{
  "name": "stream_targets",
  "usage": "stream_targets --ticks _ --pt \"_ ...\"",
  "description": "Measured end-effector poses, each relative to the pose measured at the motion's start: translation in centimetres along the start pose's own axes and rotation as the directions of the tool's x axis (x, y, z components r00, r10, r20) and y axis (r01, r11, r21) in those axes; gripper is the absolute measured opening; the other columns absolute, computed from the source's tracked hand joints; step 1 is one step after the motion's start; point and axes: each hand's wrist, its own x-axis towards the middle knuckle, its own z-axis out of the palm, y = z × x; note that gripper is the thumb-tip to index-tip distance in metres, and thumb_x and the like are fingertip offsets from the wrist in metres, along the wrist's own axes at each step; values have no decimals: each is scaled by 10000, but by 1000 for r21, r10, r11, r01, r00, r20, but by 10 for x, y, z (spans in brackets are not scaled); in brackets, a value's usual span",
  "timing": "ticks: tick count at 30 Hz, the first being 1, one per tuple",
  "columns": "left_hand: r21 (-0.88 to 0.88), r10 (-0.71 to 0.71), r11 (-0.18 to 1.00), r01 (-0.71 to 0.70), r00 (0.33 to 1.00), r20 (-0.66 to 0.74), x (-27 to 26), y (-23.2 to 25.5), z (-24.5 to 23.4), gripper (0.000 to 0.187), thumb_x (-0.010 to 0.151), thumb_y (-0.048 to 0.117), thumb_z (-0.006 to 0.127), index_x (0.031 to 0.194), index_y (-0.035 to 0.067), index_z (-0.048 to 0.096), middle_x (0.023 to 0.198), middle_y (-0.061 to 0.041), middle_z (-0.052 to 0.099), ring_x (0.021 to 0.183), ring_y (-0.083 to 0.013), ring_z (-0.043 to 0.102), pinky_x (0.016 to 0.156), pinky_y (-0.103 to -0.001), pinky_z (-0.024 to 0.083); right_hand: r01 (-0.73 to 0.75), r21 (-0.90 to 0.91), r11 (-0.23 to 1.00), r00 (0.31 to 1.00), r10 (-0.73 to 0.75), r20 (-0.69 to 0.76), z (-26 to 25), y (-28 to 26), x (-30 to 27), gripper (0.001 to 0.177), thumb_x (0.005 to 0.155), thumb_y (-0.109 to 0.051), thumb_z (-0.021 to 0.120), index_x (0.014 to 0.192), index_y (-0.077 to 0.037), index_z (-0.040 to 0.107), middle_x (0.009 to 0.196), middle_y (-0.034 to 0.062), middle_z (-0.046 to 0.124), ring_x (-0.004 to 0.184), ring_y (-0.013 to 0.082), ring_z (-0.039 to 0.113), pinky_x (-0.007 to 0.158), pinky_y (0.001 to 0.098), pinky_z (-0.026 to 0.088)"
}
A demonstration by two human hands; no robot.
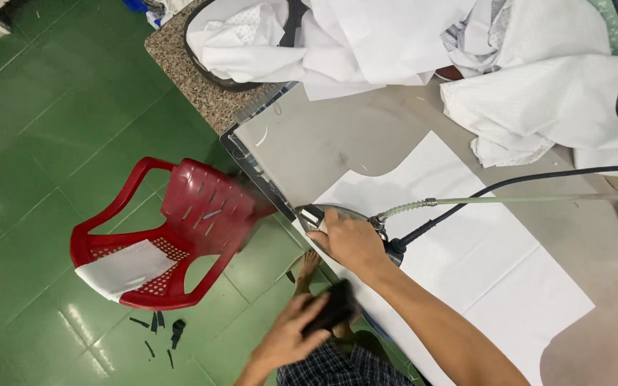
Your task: The person irons a white fabric piece on a table using a steam iron and a black rectangular pad. They repeatedly smooth the fabric with the pad and iron different sections, occasionally lifting the fabric to reposition it.
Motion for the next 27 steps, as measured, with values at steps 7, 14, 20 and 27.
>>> stream_targets --ticks 7,14,20,27 --pt "430 439 696 -575 814 380 104 33 87 688 888 424 745 1459 186 445 1437 -253 449 1265 -441 454 978 -541 424 204 -188 961 964 -230 -131 -14 13 16 564 992 -624 568 932 -65 603 538 38 588 371 244 579 332 366 446" --pt "487 333 690 -535 833 443 159 7 115 564 913 391 683 1371 79 581 1339 -93 651 1291 -295 556 1147 -450 372 214 -129 968 973 -223 -66 -21 24 48 538 998 -607 558 917 -75 565 569 39 618 428 281 613 366 422 458" --pt "684 365 500 -532 845 390 165 6 103 691 911 556 605 1446 124 539 1451 -122 583 1408 -319 472 1187 -470 317 225 -166 960 970 -237 -57 -24 29 64 549 1001 -623 552 893 -84 559 566 33 591 408 268 587 353 410 457" --pt "643 351 519 -564 826 441 166 11 95 599 945 518 576 1426 167 512 1510 -186 485 1451 -365 401 1189 -540 329 218 -109 970 976 -214 47 -28 31 78 544 998 -598 549 1000 -56 583 614 82 644 467 340 630 410 463 497"
